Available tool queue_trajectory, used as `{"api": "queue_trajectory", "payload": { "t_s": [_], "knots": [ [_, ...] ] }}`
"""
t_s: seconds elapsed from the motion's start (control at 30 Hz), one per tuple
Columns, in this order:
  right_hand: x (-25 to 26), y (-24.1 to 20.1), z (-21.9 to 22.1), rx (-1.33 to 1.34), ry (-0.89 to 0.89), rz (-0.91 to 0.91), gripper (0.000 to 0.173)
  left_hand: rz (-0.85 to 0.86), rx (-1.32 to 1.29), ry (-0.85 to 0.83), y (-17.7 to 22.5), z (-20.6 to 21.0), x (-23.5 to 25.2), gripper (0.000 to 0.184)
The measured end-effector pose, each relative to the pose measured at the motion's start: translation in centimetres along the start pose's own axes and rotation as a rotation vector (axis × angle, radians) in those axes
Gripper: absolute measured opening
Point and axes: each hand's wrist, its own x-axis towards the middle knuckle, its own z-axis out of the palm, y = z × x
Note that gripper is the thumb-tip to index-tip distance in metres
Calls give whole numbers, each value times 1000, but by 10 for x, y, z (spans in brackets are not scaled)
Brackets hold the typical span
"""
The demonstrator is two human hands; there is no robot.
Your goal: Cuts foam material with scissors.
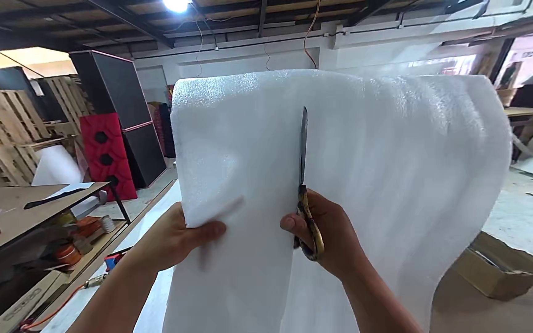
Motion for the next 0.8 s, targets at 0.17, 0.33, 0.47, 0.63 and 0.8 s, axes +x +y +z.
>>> {"api": "queue_trajectory", "payload": {
  "t_s": [0.17, 0.33, 0.47, 0.63, 0.8],
  "knots": [
    [17, -2, -8, 69, -3, 28, 55, -74, -30, -95, -14, 0, -4, 13],
    [26, 19, -6, 137, -81, 87, 59, -271, -86, -132, -31, -9, -6, 14],
    [60, 31, 0, 172, 99, 110, 36, -326, -83, -318, -51, -23, -9, 20],
    [80, 101, -51, -87, 140, 227, 44, -452, -9, -232, -74, -60, -13, 15],
    [-13, 232, -132, -718, -81, 710, 57, -543, 67, 282, -70, -101, -7, 24]
  ]
}}
